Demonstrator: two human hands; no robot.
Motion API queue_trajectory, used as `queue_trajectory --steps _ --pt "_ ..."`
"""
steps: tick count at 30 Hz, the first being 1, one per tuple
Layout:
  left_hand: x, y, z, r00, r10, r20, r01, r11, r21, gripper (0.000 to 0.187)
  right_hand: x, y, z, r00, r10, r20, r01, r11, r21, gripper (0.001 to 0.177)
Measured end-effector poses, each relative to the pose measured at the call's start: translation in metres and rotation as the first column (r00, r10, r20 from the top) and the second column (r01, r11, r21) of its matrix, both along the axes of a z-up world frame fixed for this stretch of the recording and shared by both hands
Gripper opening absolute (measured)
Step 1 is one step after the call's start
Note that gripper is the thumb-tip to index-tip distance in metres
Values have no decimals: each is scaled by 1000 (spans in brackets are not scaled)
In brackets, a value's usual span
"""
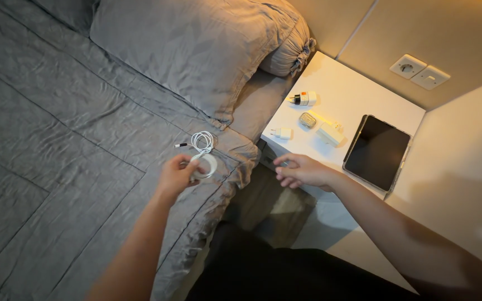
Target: The person disconnects a tablet and a small device from their chargers, then coils the cables and places the chargers and cables into a bedside drawer. The tablet remains on the nightstand.
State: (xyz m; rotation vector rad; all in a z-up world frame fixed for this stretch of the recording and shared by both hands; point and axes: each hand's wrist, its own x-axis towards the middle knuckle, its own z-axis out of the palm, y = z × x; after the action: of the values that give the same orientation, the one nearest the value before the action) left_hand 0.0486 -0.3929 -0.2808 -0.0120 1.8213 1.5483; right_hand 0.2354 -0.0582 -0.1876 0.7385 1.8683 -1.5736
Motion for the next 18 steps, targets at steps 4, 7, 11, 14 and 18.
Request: queue_trajectory --steps 4,7,11,14,18 --pt "-37 -36 -94 991 94 -95 -105 986 -126 26 28 20 -25 989 -70 127 57 993 106 44" --pt "-61 -56 -154 982 180 -59 -189 955 -229 26 51 30 -35 978 -123 167 95 982 166 43" --pt "-76 -60 -201 979 192 -62 -202 919 -339 30 74 34 -36 962 -193 192 159 971 178 43" --pt "-91 -53 -214 985 150 -83 -171 881 -442 32 85 37 -48 949 -248 196 211 958 192 42" --pt "-82 -46 -213 933 -31 -358 -218 741 -634 57 103 36 -64 894 -386 226 362 921 143 44"
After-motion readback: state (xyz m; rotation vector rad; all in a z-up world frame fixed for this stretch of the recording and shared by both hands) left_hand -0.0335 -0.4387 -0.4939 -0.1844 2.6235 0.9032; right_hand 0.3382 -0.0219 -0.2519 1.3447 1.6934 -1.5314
